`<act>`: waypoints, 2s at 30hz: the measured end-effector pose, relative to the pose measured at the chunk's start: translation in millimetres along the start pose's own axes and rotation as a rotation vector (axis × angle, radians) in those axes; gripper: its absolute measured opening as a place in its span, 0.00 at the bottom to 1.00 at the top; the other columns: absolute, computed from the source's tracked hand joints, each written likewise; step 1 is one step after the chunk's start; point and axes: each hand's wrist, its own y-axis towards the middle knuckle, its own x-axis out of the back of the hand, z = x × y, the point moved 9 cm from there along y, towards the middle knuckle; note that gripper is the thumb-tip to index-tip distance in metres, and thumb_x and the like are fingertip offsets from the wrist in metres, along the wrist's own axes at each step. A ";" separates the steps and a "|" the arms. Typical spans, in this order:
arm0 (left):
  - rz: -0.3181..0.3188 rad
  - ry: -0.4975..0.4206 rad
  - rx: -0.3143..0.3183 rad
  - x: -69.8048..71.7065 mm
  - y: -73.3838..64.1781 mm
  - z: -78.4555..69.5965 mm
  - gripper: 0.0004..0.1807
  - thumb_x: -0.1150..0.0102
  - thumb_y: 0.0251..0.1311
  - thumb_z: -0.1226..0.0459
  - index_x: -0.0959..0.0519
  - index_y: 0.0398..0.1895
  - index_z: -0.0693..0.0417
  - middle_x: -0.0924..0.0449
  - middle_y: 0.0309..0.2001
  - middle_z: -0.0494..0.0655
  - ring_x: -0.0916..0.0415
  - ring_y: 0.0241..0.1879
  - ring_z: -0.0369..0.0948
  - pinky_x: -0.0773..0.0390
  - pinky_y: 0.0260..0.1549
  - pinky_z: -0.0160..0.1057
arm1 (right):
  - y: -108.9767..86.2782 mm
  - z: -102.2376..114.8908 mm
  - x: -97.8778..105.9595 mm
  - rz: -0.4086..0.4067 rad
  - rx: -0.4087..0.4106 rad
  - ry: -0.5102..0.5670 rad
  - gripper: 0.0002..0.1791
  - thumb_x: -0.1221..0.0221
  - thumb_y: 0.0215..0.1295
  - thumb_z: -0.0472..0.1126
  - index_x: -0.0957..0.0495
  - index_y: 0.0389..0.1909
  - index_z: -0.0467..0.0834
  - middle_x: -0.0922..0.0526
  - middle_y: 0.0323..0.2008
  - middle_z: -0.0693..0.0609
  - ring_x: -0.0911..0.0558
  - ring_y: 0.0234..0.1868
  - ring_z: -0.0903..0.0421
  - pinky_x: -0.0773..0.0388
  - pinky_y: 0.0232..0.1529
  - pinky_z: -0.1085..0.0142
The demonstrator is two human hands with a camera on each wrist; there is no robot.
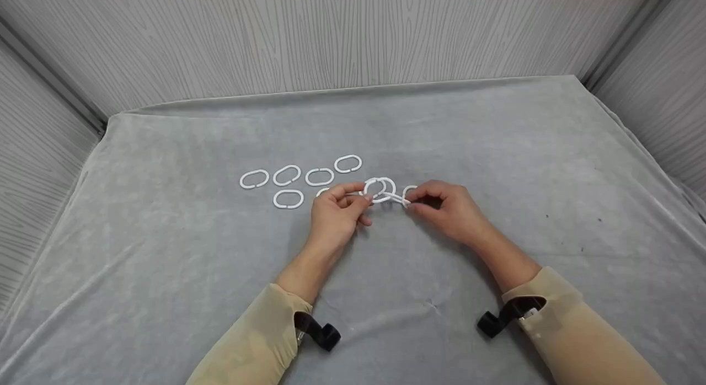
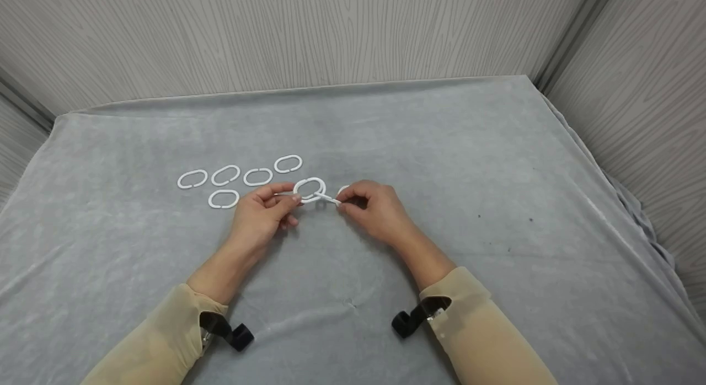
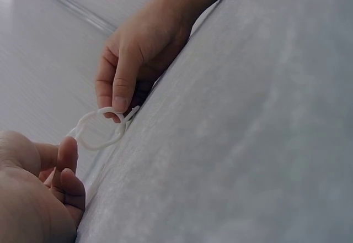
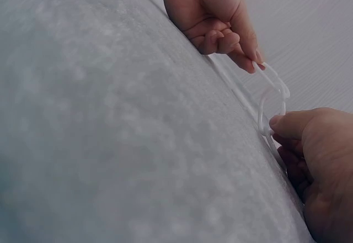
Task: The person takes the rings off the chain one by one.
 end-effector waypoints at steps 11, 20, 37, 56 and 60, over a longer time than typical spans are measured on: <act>0.054 0.010 -0.033 -5.5 -0.3 -3.3 0.15 0.32 0.67 0.74 0.15 0.56 0.66 0.15 0.33 0.61 0.20 0.17 0.38 0.22 0.20 0.32 | -0.8 4.7 3.0 -0.032 0.034 0.016 0.07 0.28 0.66 0.31 0.09 0.44 0.41 0.10 0.41 0.50 0.15 0.42 0.58 0.20 0.45 0.72; 0.089 0.020 -0.093 -8.4 -0.4 -6.4 0.15 0.33 0.67 0.75 0.16 0.55 0.70 0.16 0.33 0.61 0.21 0.16 0.36 0.22 0.21 0.31 | -1.1 8.8 4.6 -0.032 0.058 0.009 0.06 0.29 0.68 0.33 0.10 0.44 0.41 0.10 0.41 0.51 0.15 0.42 0.57 0.18 0.45 0.69; 0.106 0.051 -0.119 -9.3 -1.6 -8.2 0.13 0.33 0.68 0.73 0.13 0.53 0.67 0.17 0.31 0.55 0.21 0.16 0.35 0.24 0.20 0.29 | -1.2 12.7 4.8 -0.030 0.117 0.019 0.06 0.29 0.69 0.34 0.09 0.44 0.45 0.10 0.42 0.53 0.15 0.44 0.56 0.21 0.47 0.69; 0.116 0.085 -0.111 -10.8 -1.4 -10.9 0.10 0.32 0.67 0.73 0.12 0.49 0.66 0.14 0.33 0.49 0.22 0.17 0.36 0.24 0.21 0.29 | -0.7 17.0 5.4 -0.029 0.135 0.014 0.06 0.28 0.68 0.36 0.08 0.43 0.46 0.10 0.41 0.55 0.15 0.43 0.56 0.21 0.47 0.68; 0.125 0.094 -0.117 -10.9 -2.1 -9.9 0.10 0.32 0.67 0.73 0.12 0.49 0.66 0.14 0.33 0.49 0.22 0.17 0.36 0.24 0.21 0.30 | -1.3 16.6 4.3 -0.022 0.136 0.012 0.06 0.28 0.68 0.36 0.08 0.43 0.46 0.10 0.41 0.57 0.15 0.43 0.55 0.21 0.47 0.68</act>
